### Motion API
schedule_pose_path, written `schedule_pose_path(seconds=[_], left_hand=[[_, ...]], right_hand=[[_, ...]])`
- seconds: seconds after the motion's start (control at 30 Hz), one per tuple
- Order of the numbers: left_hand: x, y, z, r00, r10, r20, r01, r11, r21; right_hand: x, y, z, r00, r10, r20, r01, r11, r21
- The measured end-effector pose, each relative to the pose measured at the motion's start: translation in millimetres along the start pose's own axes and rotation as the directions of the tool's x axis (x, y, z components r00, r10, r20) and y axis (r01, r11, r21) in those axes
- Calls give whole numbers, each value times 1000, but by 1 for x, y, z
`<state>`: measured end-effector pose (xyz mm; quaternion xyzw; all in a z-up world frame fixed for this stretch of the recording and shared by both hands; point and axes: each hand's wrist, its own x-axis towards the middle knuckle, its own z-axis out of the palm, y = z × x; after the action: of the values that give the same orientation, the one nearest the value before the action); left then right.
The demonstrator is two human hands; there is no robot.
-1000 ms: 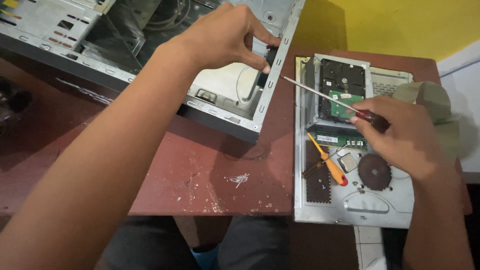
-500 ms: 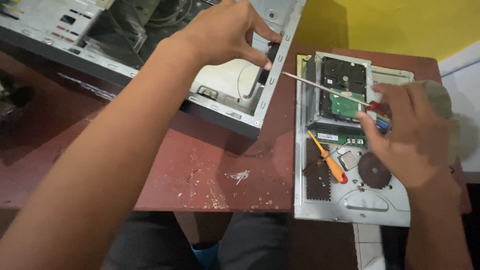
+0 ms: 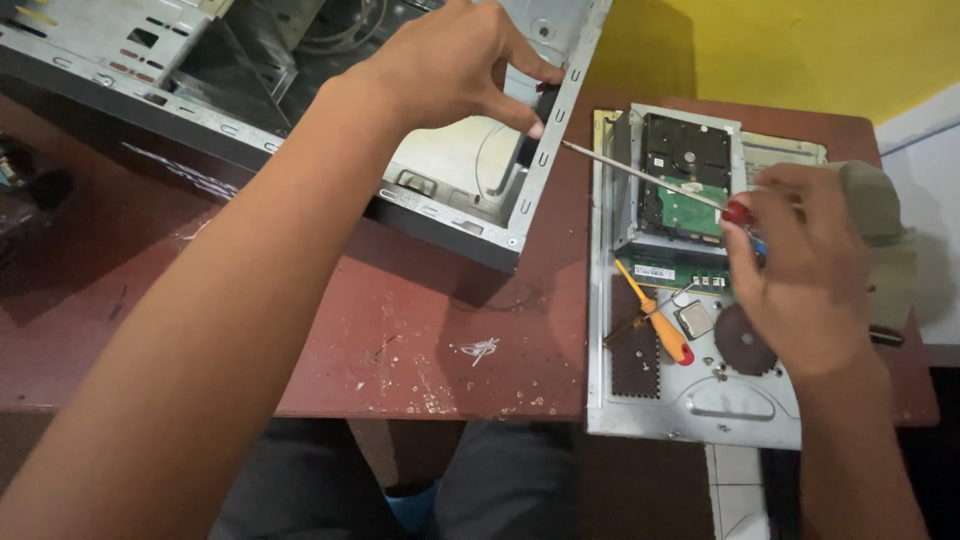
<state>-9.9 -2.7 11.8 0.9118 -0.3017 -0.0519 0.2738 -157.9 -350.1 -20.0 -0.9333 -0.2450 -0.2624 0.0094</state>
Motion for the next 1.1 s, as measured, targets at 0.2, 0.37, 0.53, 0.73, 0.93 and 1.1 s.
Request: schedule_pose_path(seconds=[0.2, 0.37, 0.53, 0.73, 0.93, 1.1], left_hand=[[2, -3, 3, 1000, 18, -14, -18, 1000, -1], [2, -2, 2, 1000, 15, -13, -15, 1000, 9], [2, -2, 1, 1000, 24, -3, -24, 999, -25], [6, -11, 9, 988, 134, -72, -133, 991, 27], [4, -7, 7, 994, 95, -50, -95, 995, 13], [5, -6, 4, 998, 59, -23, -59, 998, 3]], right_hand=[[-7, 4, 10, 997, 5, -71, -15, 988, -150], [-5, 1, 3, 998, -39, -40, 36, 997, -72], [-2, 1, 2, 994, -36, -99, 7, 962, -273], [-1, -4, 0, 998, -31, -58, 28, 998, -56], [-5, -1, 10, 1000, 24, -10, -25, 987, -157], [-4, 0, 14, 999, -22, -28, 21, 1000, -19]])
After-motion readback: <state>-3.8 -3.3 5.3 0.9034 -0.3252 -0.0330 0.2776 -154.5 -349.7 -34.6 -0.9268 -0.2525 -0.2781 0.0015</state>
